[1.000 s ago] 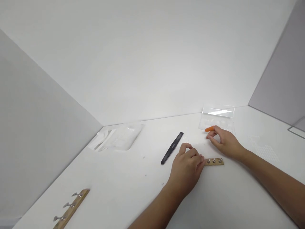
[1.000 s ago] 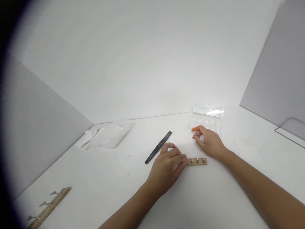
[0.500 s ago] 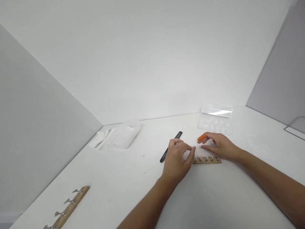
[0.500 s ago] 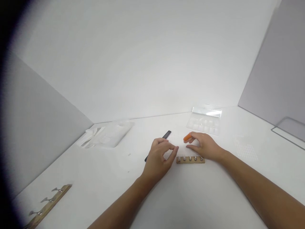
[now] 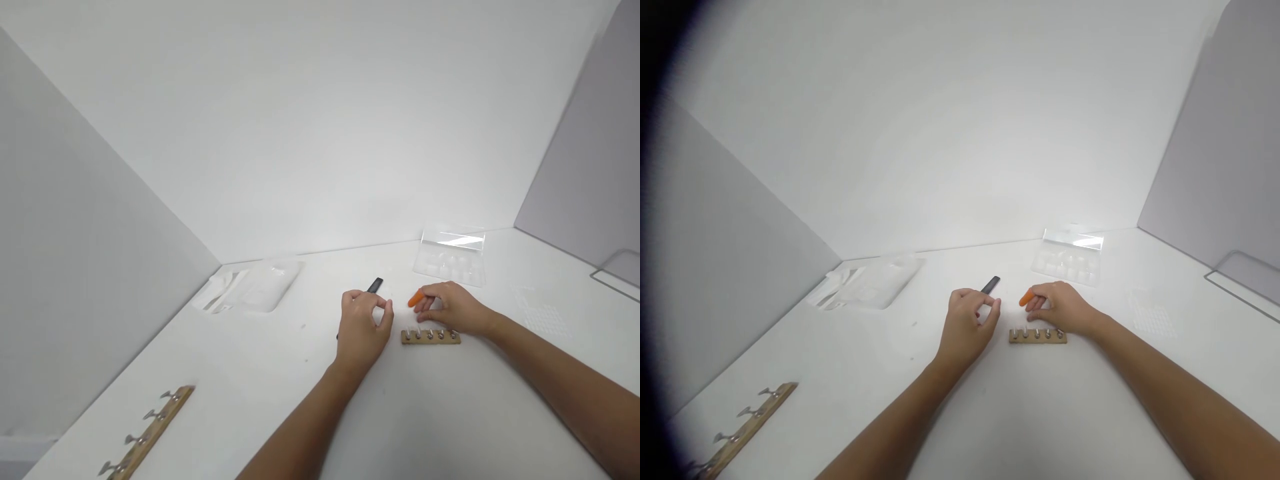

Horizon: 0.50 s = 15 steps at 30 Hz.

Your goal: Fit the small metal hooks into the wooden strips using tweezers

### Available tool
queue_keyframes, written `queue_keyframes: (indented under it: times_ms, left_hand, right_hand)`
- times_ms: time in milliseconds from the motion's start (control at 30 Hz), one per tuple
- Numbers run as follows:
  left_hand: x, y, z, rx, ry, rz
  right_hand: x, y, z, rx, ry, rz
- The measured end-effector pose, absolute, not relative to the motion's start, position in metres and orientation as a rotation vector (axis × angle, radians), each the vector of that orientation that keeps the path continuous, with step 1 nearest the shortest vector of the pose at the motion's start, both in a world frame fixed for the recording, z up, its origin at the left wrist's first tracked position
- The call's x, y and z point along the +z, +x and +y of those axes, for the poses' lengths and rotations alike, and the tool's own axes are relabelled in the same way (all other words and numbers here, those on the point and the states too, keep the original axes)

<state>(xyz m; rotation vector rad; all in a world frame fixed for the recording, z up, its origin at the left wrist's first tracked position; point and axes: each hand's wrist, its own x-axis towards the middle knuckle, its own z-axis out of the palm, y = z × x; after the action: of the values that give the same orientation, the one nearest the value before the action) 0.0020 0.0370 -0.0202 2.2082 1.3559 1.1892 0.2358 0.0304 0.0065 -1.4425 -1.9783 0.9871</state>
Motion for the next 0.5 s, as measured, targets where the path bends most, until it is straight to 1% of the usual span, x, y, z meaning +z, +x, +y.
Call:
queue_keyframes:
  times_ms: [133,267,367,500]
  left_hand:
    - [-0.018,0.004,0.036,1.185,2.214,1.269]
    - [-0.01,0.008,0.027,1.187,2.212,1.063]
    - [-0.003,0.012,0.019,1.229,2.151,0.918]
    - [0.002,0.017,0.013,1.326,2.062,0.805]
  right_hand:
    - [0.0,0.242,0.033,1.095,-1.415,-1.757]
    - [0.008,0.244,0.029,1.142,-1.292,-1.514]
    - [0.018,0.237,0.018,1.154,-1.249,-1.452]
    - [0.027,0.22,0.003,1.27,-1.197,-1.384]
